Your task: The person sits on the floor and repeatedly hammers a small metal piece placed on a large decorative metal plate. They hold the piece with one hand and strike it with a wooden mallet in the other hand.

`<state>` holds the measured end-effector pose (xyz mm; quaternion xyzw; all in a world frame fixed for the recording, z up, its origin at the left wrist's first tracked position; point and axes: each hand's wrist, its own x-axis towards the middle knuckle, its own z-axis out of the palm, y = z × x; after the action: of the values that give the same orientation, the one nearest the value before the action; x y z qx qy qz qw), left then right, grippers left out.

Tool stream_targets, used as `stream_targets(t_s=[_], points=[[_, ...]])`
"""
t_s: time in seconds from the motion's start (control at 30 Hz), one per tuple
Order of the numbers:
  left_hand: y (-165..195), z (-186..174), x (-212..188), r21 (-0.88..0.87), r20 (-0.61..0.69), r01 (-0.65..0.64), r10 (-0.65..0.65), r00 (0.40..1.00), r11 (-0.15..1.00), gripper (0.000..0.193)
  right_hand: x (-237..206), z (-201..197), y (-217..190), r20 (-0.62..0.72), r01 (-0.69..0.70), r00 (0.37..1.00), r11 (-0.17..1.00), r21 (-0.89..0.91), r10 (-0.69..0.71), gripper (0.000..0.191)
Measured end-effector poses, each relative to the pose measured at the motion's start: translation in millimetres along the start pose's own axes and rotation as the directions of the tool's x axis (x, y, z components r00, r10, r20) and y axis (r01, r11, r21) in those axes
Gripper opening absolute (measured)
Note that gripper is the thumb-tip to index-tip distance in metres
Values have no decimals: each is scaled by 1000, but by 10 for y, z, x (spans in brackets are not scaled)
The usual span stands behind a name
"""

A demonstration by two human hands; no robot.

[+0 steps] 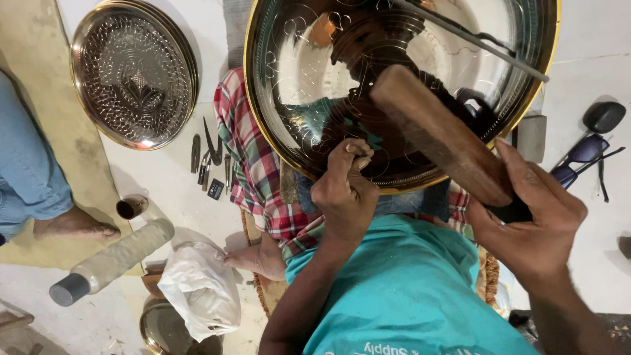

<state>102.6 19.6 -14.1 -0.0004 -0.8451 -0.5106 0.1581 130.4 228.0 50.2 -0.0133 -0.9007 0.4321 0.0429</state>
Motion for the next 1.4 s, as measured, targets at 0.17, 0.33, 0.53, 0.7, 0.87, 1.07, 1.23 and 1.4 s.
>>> stream_targets(t_s=[0.17,0.33,0.53,0.7,0.87,1.07,1.23,1.4], points=[[-11,-13,-29,59,10,-3,2,1000,998,43,301,-106,-227,205,243,961,922,-301,-186,69],[-91,-25,-85,131,17,10,-12,1000,991,42,629,-188,-524,428,395,878,827,-399,-213,71],[-143,7,-102,174,5,-9,8,1000,985,31,910,-243,-749,629,634,732,598,-490,-260,85],[-101,-62,-6,116,107,-38,26,994,993,36,959,-291,-716,658,619,727,603,-503,-196,88],[-105,-172,245,25,351,-59,47,935,998,45,670,-264,-340,309,272,926,951,-143,-219,72],[-199,-340,614,-29,670,-72,73,739,997,50,157,-162,163,193,20,981,999,-30,-14,66],[-314,-235,776,-108,787,-255,239,568,961,55,-320,-81,390,-4,-57,998,995,83,57,71],[-397,8,994,-208,899,-385,331,288,899,43,-738,215,354,-158,-38,986,998,45,45,64]])
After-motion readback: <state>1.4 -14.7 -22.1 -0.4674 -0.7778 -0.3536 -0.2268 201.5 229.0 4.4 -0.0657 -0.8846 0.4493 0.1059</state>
